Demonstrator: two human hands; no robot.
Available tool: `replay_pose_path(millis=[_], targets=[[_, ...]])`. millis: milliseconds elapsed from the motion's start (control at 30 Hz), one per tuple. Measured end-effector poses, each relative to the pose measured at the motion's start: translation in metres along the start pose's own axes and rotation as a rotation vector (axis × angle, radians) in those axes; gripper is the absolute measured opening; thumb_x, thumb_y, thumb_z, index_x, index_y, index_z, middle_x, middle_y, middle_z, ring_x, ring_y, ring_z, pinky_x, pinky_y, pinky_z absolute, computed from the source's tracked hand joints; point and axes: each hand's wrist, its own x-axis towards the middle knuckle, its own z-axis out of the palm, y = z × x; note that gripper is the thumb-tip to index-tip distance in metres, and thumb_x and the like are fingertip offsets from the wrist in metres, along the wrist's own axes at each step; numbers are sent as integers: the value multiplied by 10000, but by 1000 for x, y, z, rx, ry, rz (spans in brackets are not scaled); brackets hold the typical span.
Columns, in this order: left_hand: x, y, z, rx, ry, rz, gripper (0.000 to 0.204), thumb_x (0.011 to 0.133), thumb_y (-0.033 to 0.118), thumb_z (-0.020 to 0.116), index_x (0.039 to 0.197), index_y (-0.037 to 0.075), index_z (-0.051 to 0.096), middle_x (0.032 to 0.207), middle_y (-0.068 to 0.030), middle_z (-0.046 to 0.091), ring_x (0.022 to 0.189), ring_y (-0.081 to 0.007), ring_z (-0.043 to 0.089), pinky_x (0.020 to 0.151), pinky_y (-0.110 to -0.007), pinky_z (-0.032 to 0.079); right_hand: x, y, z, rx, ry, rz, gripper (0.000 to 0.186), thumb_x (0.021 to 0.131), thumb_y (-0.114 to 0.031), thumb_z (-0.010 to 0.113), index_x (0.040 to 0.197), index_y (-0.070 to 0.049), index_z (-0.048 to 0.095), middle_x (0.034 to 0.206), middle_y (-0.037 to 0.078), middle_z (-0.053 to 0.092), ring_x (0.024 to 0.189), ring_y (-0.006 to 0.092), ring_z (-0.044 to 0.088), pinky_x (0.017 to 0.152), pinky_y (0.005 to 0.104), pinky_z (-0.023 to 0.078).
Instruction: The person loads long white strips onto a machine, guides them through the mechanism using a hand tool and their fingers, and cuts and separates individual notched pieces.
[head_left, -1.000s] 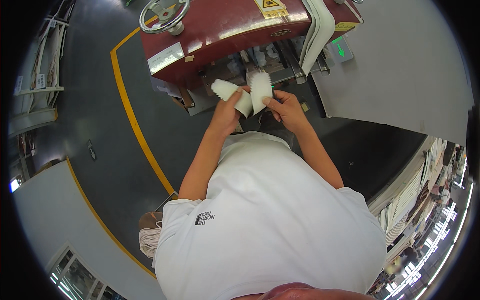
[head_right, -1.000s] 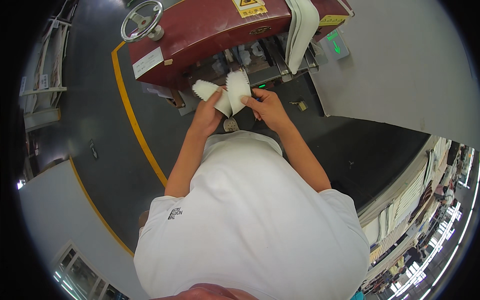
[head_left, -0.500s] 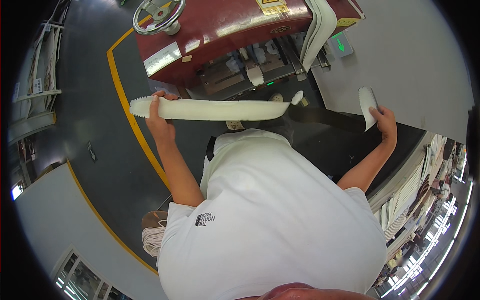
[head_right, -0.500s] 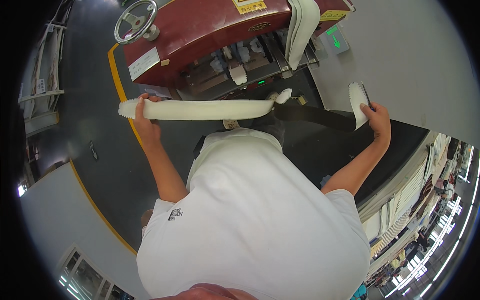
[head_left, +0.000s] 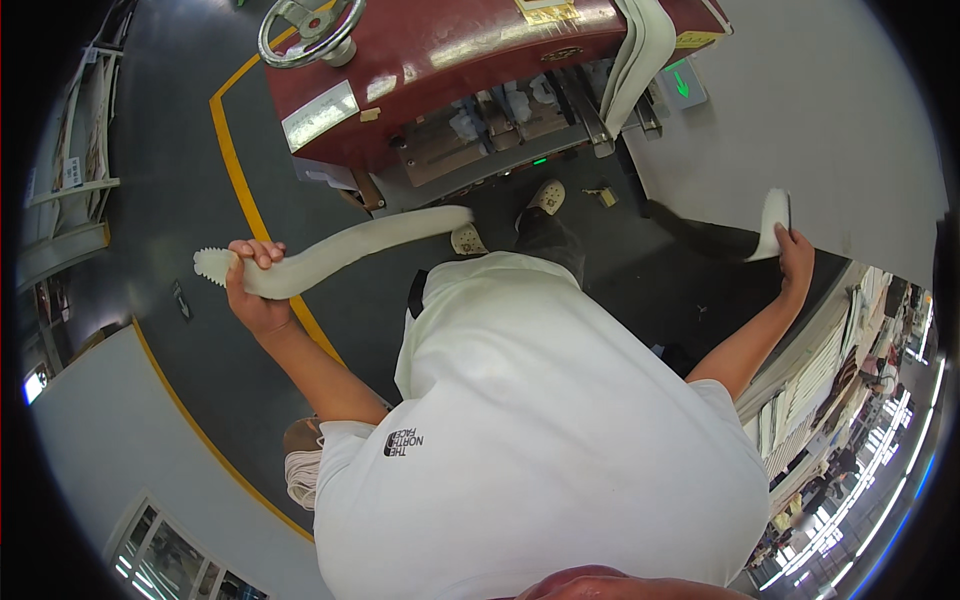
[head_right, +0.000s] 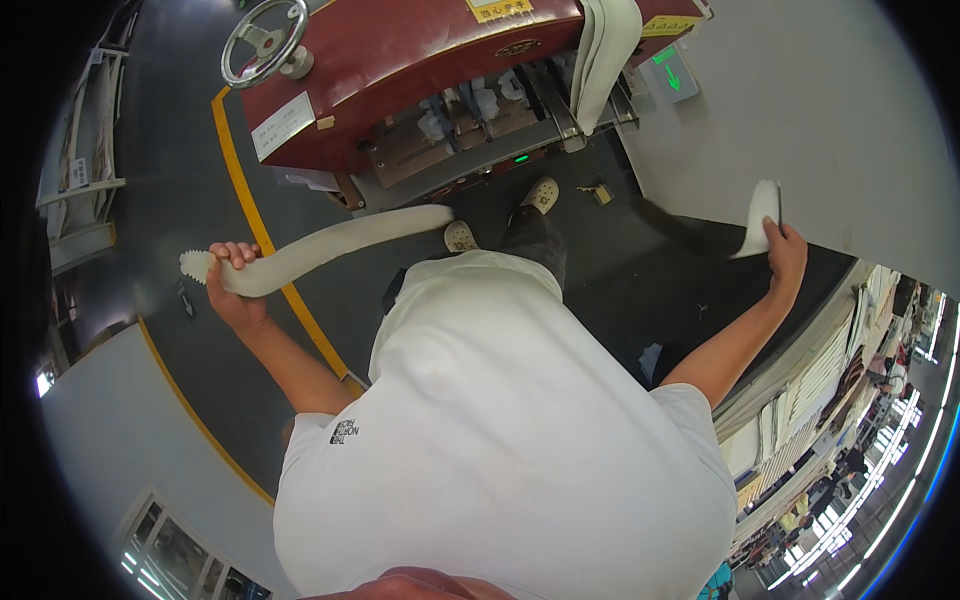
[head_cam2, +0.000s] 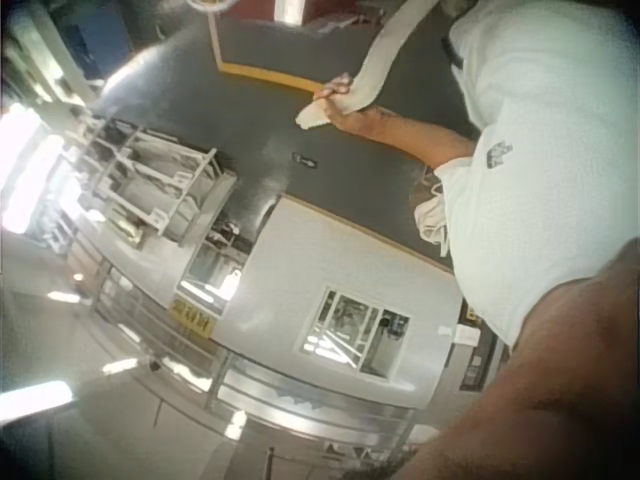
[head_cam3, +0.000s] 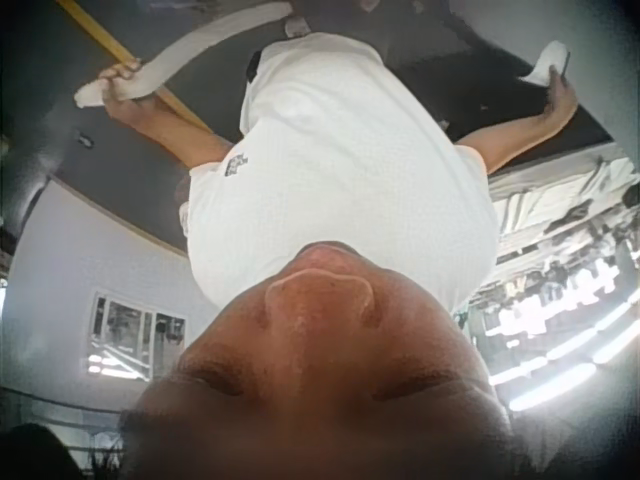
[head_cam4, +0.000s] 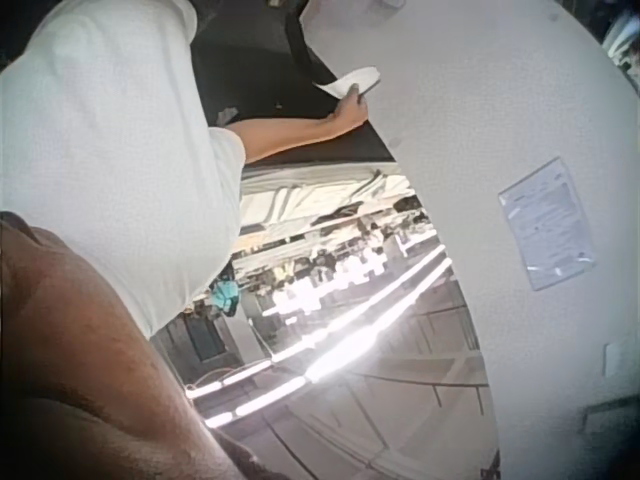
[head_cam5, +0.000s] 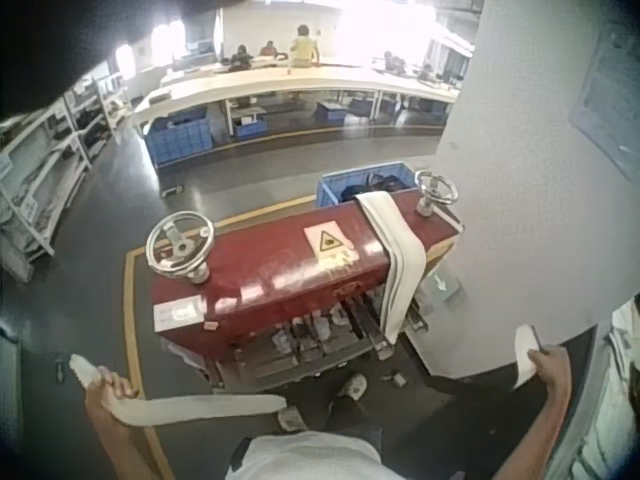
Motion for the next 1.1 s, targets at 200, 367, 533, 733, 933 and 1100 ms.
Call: replay_pose_path(millis=[200, 367, 533, 733, 933, 1100], targets=[[-2, -32, 41, 124, -344, -295, 208, 857, 227, 511, 832, 23, 542, 651, -120, 576, 689, -268, 608, 823, -430, 458, -53, -85, 56, 405, -793, -250, 200, 774, -232, 679, 761, -36, 639, 563, -76, 417, 475, 26, 340, 442, 221, 237], [5, -94, 98, -107, -518, -555, 197, 859, 187, 505, 830, 0, 557, 695, -157, 608, 807, -322, 649, 850, -458, 495, -81, -142, 128, 806, -1035, -396, 259, 788, -255, 679, 677, -40, 586, 558, -45, 439, 504, 41, 367, 455, 230, 254], [18, -158, 112, 204, -450, -689, 204, 907, 139, 469, 1021, 9, 577, 1077, -133, 618, 989, -225, 612, 864, -327, 480, -124, -215, 176, 588, -837, -270, 304, 845, -315, 652, 743, -30, 622, 588, -40, 460, 484, 40, 352, 439, 236, 245], [24, -179, 121, 459, -377, -678, 436, 868, 87, 397, 1293, 37, 481, 1193, -120, 568, 929, -190, 617, 836, -306, 486, -135, -229, 217, 807, -1026, 29, 245, 851, -248, 641, 739, -33, 614, 560, -9, 496, 385, 65, 373, 364, 237, 255], [29, -195, 123, 616, -477, -639, 510, 862, 102, 396, 1369, 51, 421, 1201, -127, 548, 903, -174, 616, 824, -297, 483, -131, -233, 220, 709, -1069, -3, 233, 847, -230, 639, 775, -8, 632, 565, 6, 516, 379, 68, 376, 360, 245, 254], [32, -205, 118, 637, -462, -639, 506, 870, 120, 401, 1370, 47, 422, 1149, -123, 555, 911, -173, 615, 827, -298, 473, -131, -243, 220, 689, -1088, -11, 236, 847, -261, 635, 785, -34, 626, 573, -16, 507, 388, 48, 352, 371, 228, 229]])
